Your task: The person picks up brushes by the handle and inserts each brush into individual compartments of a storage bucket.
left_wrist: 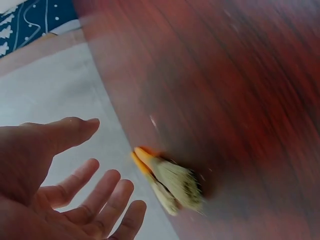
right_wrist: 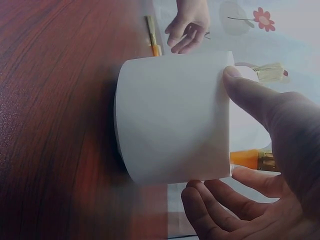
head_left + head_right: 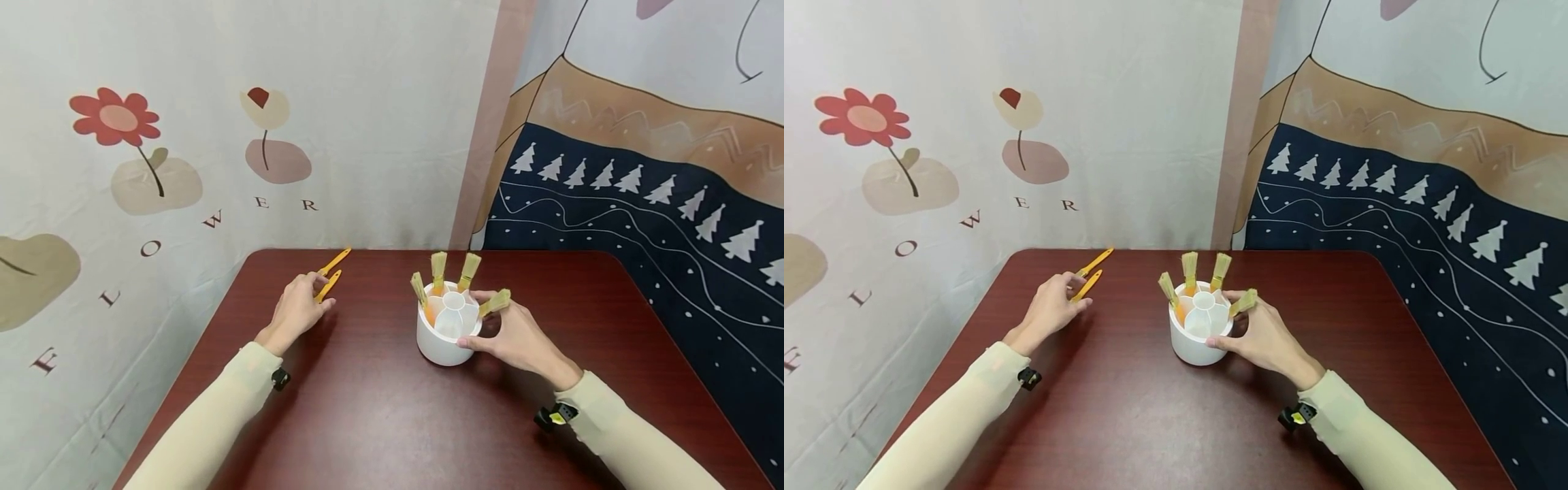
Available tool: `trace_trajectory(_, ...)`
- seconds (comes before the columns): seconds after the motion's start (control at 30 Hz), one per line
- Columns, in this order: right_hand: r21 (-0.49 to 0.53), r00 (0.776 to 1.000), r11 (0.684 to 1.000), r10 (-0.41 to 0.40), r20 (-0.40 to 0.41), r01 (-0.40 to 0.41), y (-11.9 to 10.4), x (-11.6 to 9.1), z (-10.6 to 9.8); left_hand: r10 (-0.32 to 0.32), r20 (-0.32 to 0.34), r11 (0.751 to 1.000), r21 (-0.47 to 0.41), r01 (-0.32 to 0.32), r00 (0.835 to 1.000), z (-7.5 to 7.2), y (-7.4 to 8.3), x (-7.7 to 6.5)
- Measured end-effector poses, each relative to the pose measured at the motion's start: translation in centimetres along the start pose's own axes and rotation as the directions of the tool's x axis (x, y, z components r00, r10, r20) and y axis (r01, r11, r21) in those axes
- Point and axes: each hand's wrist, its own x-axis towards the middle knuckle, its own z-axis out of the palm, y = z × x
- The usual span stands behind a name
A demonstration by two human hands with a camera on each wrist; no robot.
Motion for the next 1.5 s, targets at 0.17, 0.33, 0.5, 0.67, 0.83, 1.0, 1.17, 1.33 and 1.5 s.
trace_trajectory(0.17,0.0,1.0,1.0,-0.003,-0.001,0.003,0.0,0.0,0.0,-0.037,0.015,0.999,0.034,0.036,0.999,-0.1,-0.9,0.2)
trace_trajectory(0.33,-0.005,1.0,1.0,-0.008,-0.003,0.008,-0.1,0.0,0.0,-0.068,0.041,0.996,0.057,0.066,0.997,0.1,-1.7,0.3)
trace_trajectory(0.5,0.003,1.0,1.0,-0.012,-0.007,0.013,-0.1,-0.1,0.0,-0.087,0.058,0.993,0.083,0.082,0.995,0.3,-2.2,0.3)
trace_trajectory(0.67,0.012,1.0,1.0,-0.02,-0.011,0.02,-0.1,-0.1,0.1,-0.098,0.058,0.991,0.094,0.093,0.993,0.3,-2.5,0.5)
trace_trajectory(0.83,0.018,0.999,0.999,-0.029,-0.016,0.029,-0.1,-0.1,0.1,-0.092,0.059,0.991,0.1,0.086,0.994,0.2,-2.6,0.6)
trace_trajectory(1.0,0.016,0.999,0.999,-0.029,-0.015,0.029,-0.1,-0.2,0.1,-0.072,0.055,0.992,0.103,0.066,0.996,0.2,-2.8,0.6)
trace_trajectory(1.17,0.017,1.0,1.0,-0.026,-0.008,0.026,-0.2,-0.1,0.2,-0.055,0.051,0.994,0.097,0.049,0.997,0.4,-2.9,0.6)
trace_trajectory(1.33,0.015,1.0,1.0,-0.027,-0.014,0.027,-0.3,-0.1,0.2,-0.05,0.04,0.995,0.09,0.046,0.998,0.4,-3.0,0.6)
trace_trajectory(1.5,0.003,1.0,1.0,-0.021,-0.019,0.021,-0.3,-0.2,0.2,-0.054,0.029,0.996,0.079,0.052,0.998,0.2,-2.8,0.5)
